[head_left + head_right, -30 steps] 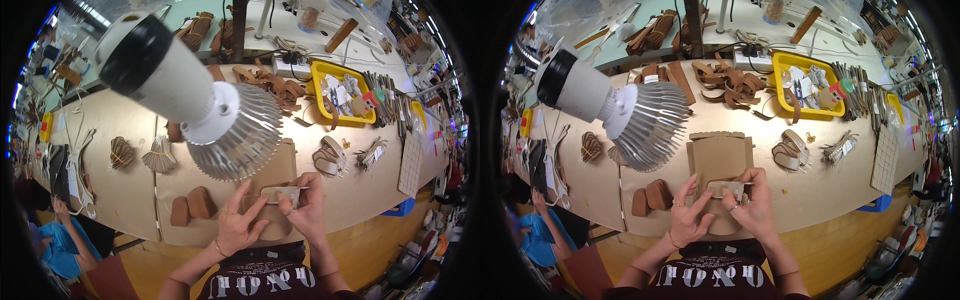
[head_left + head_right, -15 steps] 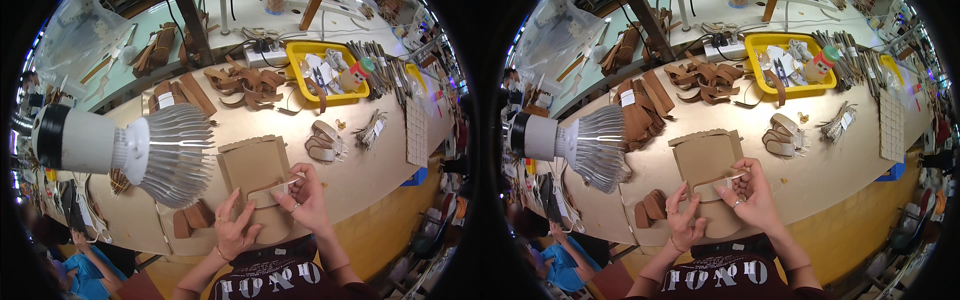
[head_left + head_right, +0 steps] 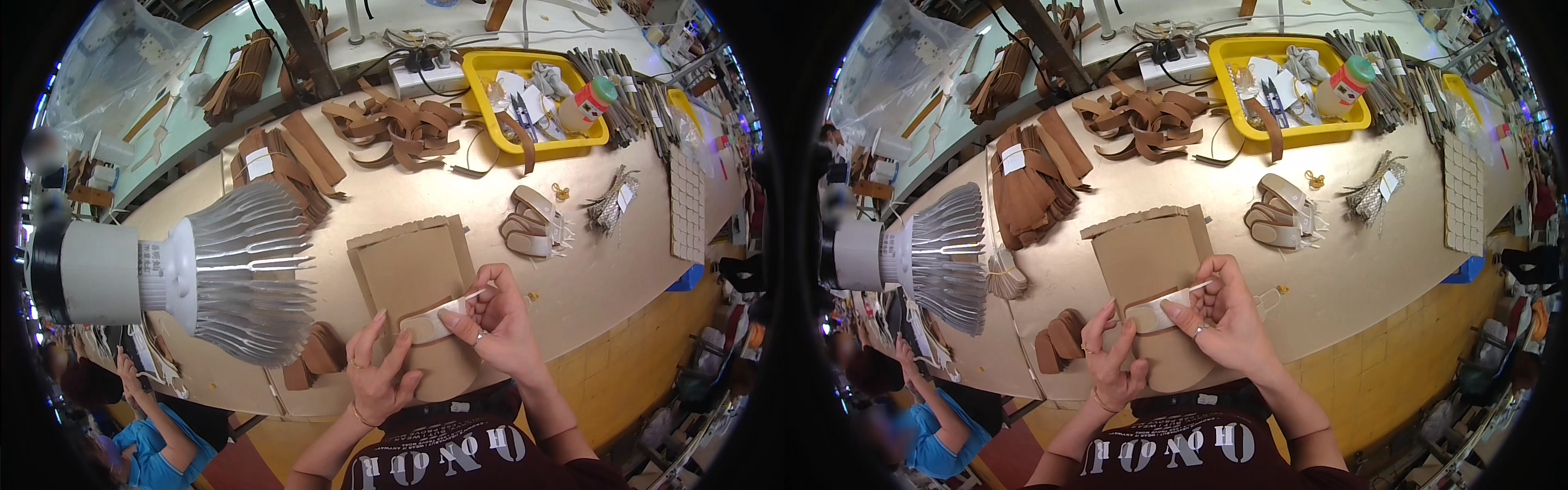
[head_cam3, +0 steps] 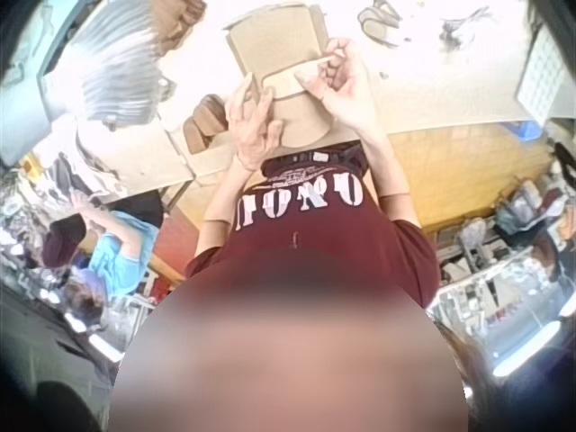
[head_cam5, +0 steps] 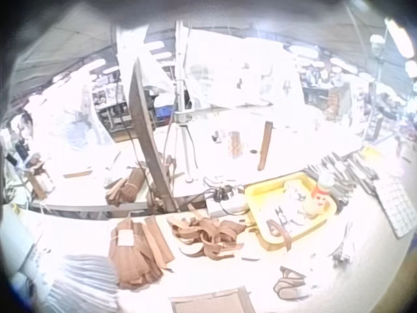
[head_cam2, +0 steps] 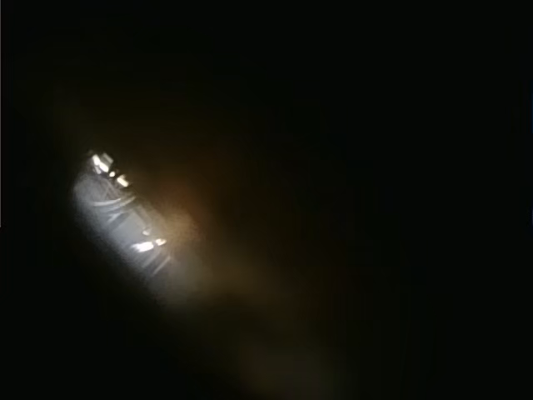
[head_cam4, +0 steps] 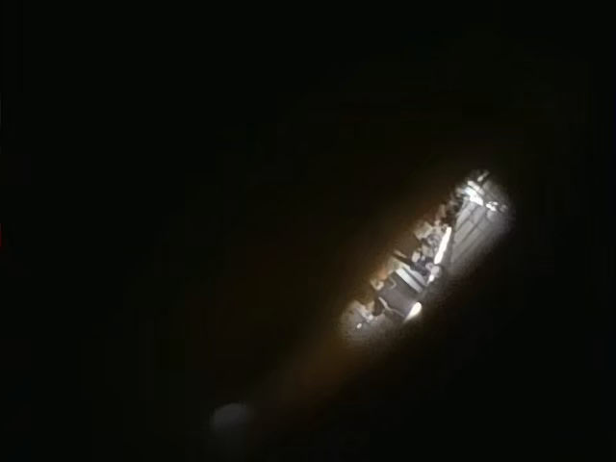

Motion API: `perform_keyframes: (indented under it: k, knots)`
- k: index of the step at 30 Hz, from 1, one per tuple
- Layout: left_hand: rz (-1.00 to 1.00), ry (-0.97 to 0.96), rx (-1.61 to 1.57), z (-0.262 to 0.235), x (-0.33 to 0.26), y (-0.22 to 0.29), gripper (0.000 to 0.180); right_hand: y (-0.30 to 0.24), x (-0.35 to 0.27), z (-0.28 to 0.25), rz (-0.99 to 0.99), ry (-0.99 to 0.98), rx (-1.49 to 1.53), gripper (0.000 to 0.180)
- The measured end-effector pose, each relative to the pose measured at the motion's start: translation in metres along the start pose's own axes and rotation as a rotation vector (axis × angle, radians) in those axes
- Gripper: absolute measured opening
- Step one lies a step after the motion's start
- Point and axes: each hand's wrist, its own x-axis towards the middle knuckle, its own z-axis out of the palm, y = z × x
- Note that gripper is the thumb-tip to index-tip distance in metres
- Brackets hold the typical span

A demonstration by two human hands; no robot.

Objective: The person repeatedly places small leather pieces onto a cardboard template, aligns them, and uses a white plastic tool to press and smooth the edges. The person handles several leather pieces one at a time, adjusting their positions on the template throughout the clip.

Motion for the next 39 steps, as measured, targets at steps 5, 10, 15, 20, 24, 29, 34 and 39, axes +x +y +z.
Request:
perform_keyframes:
  k: [5,10,15,20,24,29,34,39]
  knots:
    - [0.0,-0.007,-0.004,-0.001,-0.001,-0.001,0.048,0.001,0.0,0.0,-0.009,0.009,-0.027,0.038]
    - [-0.001,-0.002,0.0,0.001,-0.002,-0.002,0.048,0.001,0.001,-0.001,-0.018,0.002,-0.031,0.038]
    - [-0.006,-0.01,-0.004,0.0,-0.002,-0.002,0.047,-0.003,0.004,-0.005,0.062,-0.025,-0.094,0.039]
    - [-0.02,0.002,-0.042,0.002,-0.004,-0.003,0.044,-0.004,0.005,-0.013,0.137,-0.042,-0.241,0.043]
    - [-0.004,0.049,-0.064,0.009,-0.008,-0.009,0.041,0.005,0.01,-0.021,0.184,-0.052,-0.233,0.046]
    - [0.048,0.11,-0.122,0.018,-0.007,-0.013,0.042,0.017,0.015,-0.029,0.176,-0.118,-0.089,0.04]
    - [0.018,0.153,-0.125,0.018,-0.002,-0.007,0.039,0.03,0.021,-0.035,0.151,-0.181,0.0,0.033]
    - [0.036,0.087,-0.063,0.004,0.006,0.003,0.039,0.023,0.027,-0.036,0.217,-0.114,0.002,0.026]
